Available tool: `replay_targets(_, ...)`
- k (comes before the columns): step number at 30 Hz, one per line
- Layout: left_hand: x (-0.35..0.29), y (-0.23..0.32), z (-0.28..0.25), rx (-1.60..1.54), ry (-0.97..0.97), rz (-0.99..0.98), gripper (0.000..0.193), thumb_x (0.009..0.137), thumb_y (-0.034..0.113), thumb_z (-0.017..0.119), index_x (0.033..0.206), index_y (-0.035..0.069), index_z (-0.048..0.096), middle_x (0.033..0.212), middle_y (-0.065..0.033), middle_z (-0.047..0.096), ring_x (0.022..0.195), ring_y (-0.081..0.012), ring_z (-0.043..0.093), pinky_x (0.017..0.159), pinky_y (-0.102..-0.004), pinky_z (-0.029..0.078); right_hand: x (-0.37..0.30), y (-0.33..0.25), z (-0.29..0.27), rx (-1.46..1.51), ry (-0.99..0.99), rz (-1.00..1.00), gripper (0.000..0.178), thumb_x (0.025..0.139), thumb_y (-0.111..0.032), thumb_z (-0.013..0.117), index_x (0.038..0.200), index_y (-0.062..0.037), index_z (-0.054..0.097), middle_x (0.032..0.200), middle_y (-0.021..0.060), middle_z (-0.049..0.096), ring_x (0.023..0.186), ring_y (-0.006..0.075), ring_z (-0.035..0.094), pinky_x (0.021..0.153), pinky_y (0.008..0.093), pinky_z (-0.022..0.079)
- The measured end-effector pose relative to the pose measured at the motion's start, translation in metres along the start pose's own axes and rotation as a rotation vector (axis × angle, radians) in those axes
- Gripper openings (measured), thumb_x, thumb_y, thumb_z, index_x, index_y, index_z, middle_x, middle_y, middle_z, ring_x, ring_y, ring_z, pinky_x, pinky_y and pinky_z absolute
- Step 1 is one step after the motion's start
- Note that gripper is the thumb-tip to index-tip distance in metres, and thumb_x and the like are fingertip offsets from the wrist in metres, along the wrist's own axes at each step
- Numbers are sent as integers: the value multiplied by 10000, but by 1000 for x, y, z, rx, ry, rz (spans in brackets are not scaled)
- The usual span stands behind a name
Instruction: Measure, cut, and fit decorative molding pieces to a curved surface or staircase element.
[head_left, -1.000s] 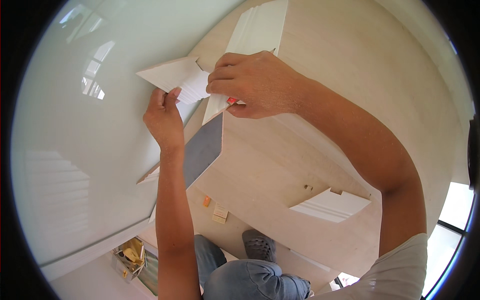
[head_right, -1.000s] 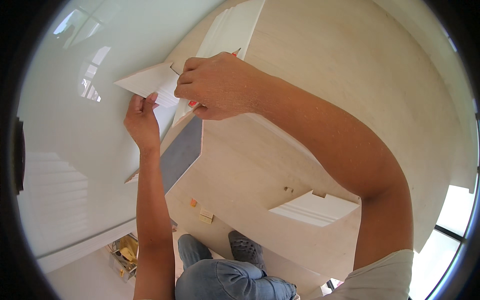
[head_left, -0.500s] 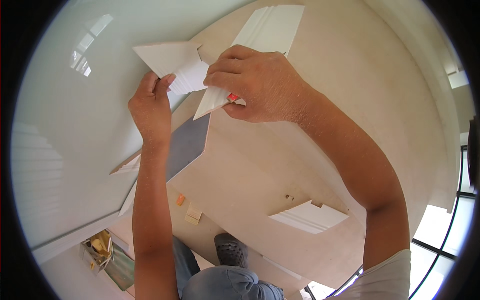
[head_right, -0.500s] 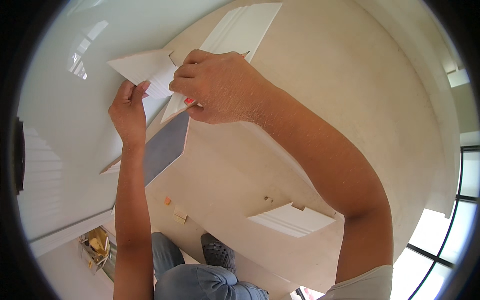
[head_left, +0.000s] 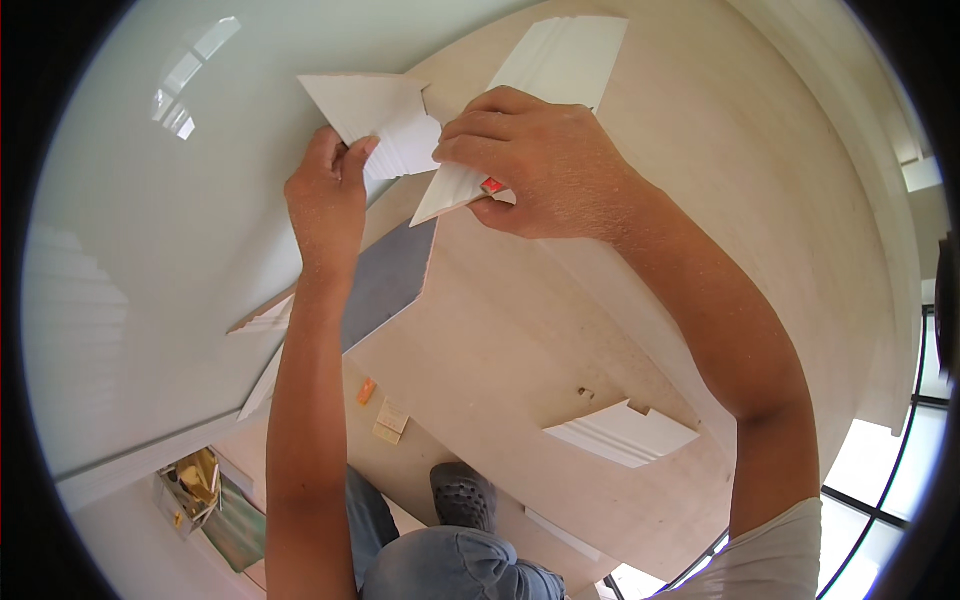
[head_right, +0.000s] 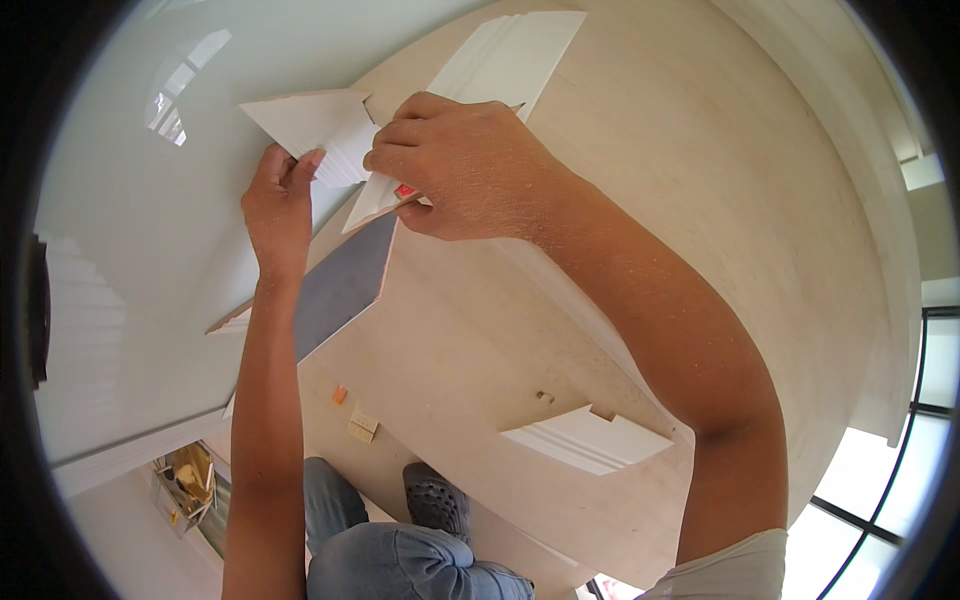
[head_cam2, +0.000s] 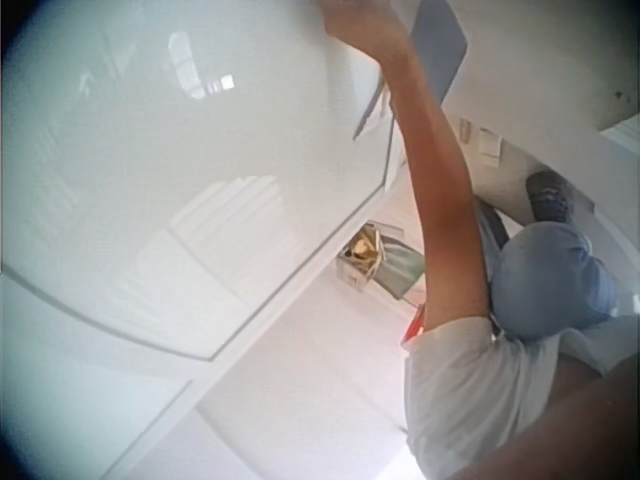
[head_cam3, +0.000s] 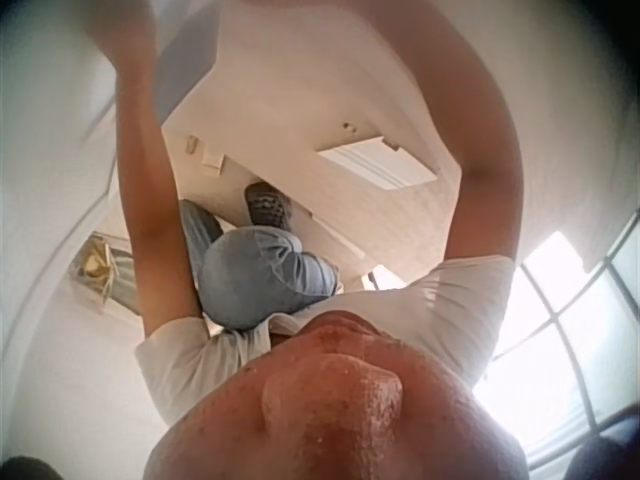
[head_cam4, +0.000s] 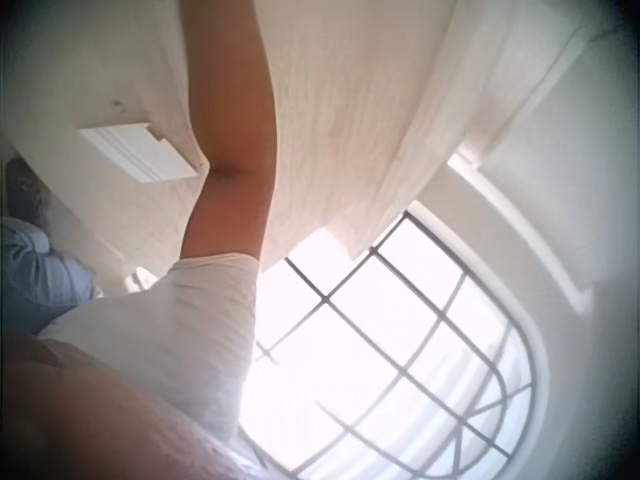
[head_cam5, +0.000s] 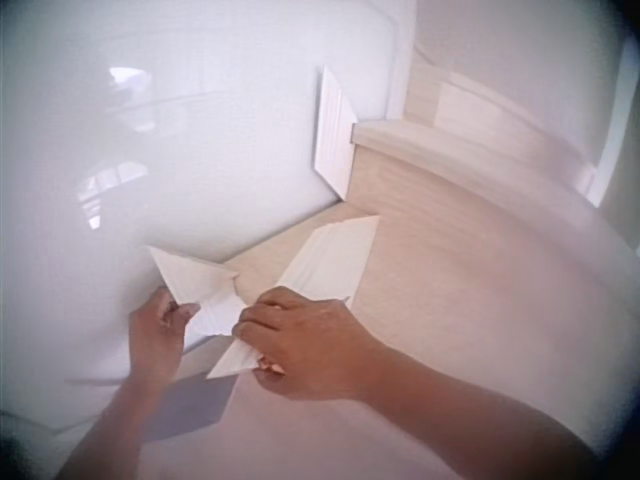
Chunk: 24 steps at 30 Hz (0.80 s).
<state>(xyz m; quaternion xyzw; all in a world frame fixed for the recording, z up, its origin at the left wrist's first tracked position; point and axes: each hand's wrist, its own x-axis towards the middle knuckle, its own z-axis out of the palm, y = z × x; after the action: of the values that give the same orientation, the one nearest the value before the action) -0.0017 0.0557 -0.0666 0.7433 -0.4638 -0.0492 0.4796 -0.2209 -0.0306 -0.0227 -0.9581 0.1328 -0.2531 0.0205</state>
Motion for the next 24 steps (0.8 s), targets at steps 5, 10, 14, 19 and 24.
replay_targets(5, 1, -2, 1, -45, -44, 14, 223, 953, 168, 741, 908, -12, 618, 687, -42, 591, 655, -112, 451, 655, -264, 426, -1, 0, 3, -12, 9, 0, 405, 713, -146, 822, 1103, -168, 719, 1136, -63, 720, 1119, 157, 650, 722, 337, 613)
replay_targets(10, 0, 1, -4, -13, -80, 20, 229, 946, 176, 751, 932, -19, 632, 685, -41, 591, 654, -110, 463, 663, -263, 431, -2, -1, 5, 17, 33, -19, 346, 737, -157, 781, 1078, -155, 720, 1095, -47, 723, 1101, 162, 639, 711, 353, 600)
replay_targets(14, 0, -4, -2, -42, -33, 48, 225, 948, 142, 738, 873, -13, 594, 683, -58, 599, 607, -159, 460, 615, -289, 431, -1, 0, 6, 33, 67, -11, 323, 747, -162, 780, 1065, -150, 727, 1084, -44, 726, 1102, 163, 640, 696, 351, 595)
replay_targets(19, 2, 0, 1, 61, -88, 45, 192, 957, 148, 732, 964, -14, 630, 802, -63, 653, 711, -142, 541, 690, -296, 476, -4, 7, 2, 39, 8, 0, 375, 778, -224, 835, 1116, -137, 700, 1181, -48, 707, 1159, 173, 636, 745, 359, 594)
replay_targets(24, 2, -1, 2, -21, -103, 73, 241, 971, 132, 718, 1136, -40, 683, 978, -88, 763, 862, -143, 693, 809, -318, 562, -6, 9, 6, 95, 51, -22, 357, 813, -272, 830, 1114, -123, 708, 1147, -27, 715, 1147, 179, 640, 755, 368, 589)
